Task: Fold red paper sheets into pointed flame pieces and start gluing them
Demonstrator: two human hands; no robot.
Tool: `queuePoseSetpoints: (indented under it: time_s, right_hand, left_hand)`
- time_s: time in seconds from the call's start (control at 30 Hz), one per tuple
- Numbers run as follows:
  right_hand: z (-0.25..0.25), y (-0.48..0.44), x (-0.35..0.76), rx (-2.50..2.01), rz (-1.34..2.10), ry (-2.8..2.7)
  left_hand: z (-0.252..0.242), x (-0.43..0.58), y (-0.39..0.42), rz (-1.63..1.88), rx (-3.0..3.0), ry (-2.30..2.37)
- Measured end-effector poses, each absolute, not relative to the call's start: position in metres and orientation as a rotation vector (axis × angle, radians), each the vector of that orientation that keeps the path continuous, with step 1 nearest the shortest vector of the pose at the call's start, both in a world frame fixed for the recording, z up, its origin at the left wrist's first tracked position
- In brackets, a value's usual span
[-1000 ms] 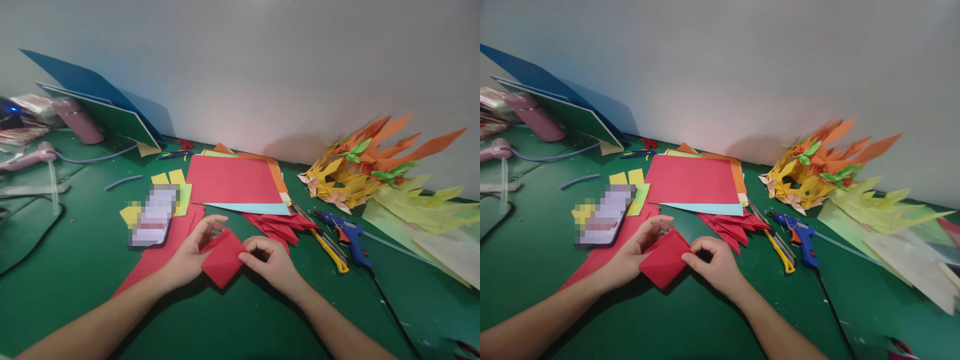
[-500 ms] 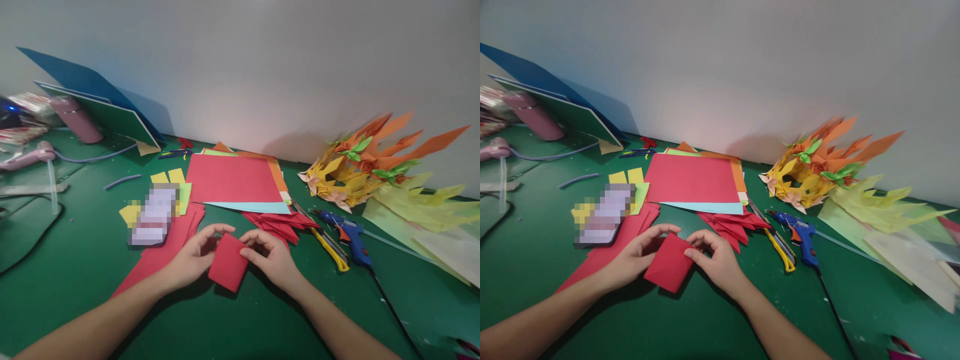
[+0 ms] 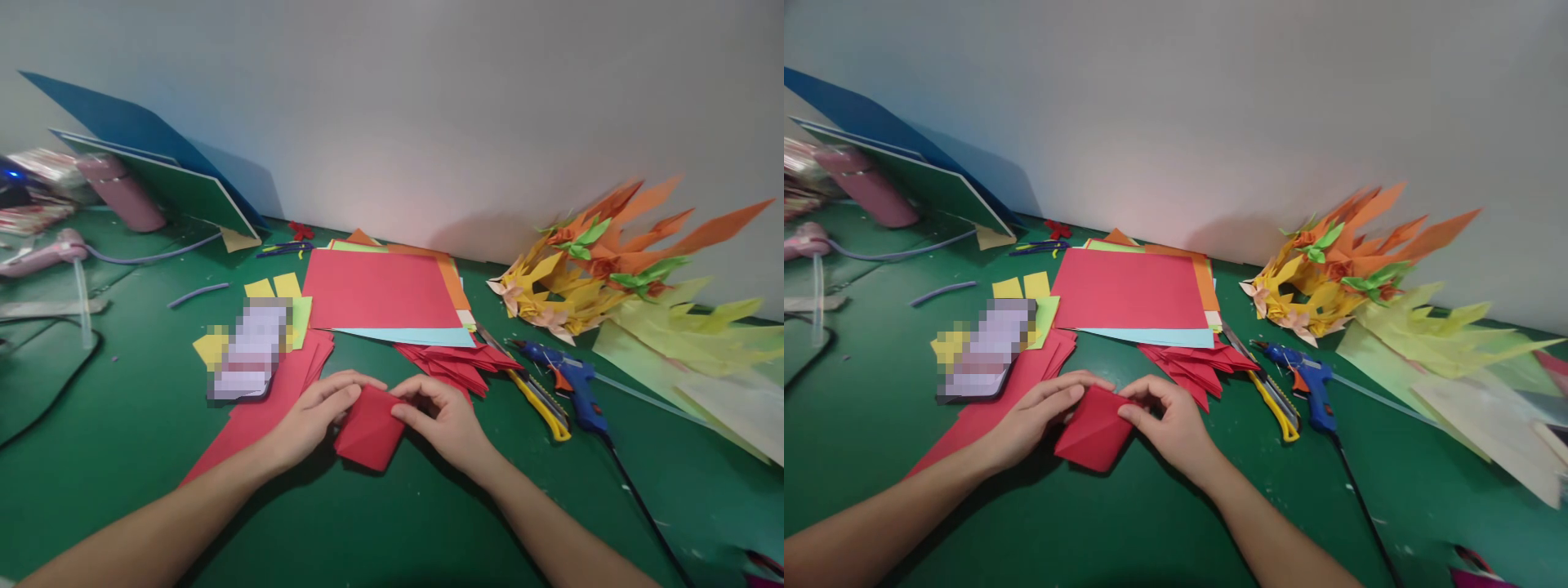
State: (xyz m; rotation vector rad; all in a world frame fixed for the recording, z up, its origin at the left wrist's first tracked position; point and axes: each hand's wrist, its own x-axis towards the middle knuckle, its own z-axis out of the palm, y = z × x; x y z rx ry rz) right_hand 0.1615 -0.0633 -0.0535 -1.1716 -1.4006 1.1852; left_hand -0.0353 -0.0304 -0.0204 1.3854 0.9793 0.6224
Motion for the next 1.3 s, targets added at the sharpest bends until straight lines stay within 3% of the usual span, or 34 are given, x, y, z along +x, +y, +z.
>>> queuePoseSetpoints:
  time_s: [0.47,1.3]
  right_hand:
    - [-0.051,-0.063,0.162,-1.176,1.206,-1.339]
    - [-0.042,-0.061,0.166,-1.128,1.297,-1.189]
  left_hand:
    - [-0.020,-0.033,-0.030,0.912,1.556,1.116]
    - [-0.015,-0.032,-0.036,1.008,1.483,1.135]
